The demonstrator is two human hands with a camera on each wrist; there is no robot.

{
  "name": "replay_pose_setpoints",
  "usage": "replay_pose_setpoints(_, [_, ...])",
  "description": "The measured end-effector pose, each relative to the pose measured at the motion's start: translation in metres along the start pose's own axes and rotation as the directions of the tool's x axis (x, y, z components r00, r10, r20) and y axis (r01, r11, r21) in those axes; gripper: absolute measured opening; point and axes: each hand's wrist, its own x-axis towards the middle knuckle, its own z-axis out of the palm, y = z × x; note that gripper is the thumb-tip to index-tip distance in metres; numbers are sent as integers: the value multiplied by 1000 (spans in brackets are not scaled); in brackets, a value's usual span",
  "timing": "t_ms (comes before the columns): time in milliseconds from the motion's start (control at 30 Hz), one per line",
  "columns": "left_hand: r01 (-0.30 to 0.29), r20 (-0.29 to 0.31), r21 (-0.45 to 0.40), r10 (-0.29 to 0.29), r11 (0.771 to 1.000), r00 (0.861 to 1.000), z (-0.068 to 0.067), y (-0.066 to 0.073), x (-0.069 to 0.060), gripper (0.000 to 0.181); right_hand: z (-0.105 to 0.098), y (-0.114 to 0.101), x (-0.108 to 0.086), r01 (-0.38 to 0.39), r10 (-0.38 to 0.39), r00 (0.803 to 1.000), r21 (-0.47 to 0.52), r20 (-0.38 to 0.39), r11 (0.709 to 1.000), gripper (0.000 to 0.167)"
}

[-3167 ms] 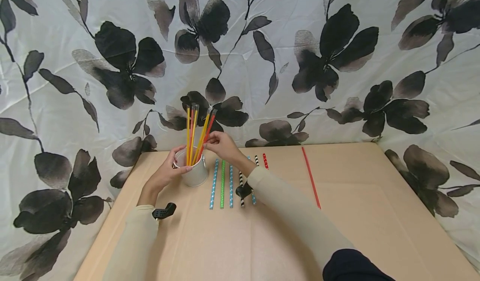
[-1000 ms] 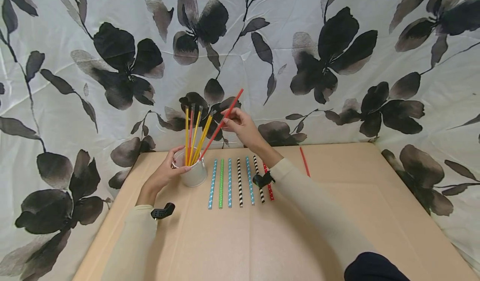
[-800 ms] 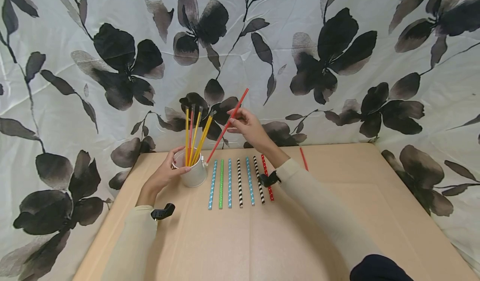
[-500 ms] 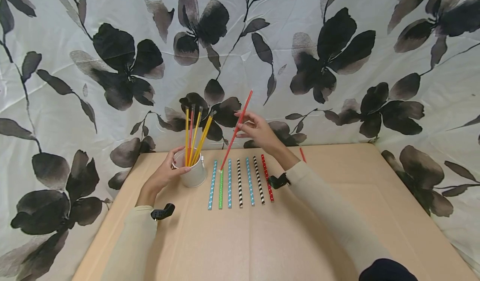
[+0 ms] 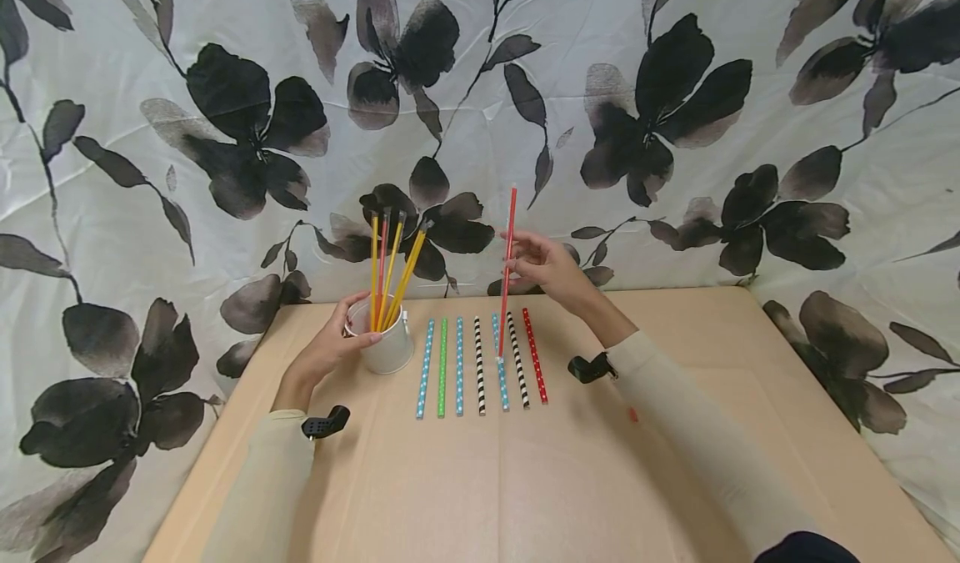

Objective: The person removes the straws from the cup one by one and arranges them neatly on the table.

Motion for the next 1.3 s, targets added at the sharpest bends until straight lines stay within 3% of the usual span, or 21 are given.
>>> replay_pose_setpoints(633, [6, -8, -4, -6, 1000, 1000, 3, -1, 1, 94, -60, 12, -41, -151, 143, 986, -104, -85, 983, 45])
replay_pose_setpoints(900, [13, -17, 2, -13, 1000, 1000, 3, -1, 2, 94, -88, 21, -62, -200, 194, 980, -156, -51, 967, 45])
replay_pose_setpoints(1300, [13, 6, 8, -13, 1000, 1000, -1, 3, 1, 94, -118, 31, -99, -330, 317, 943, -179, -100, 927, 49])
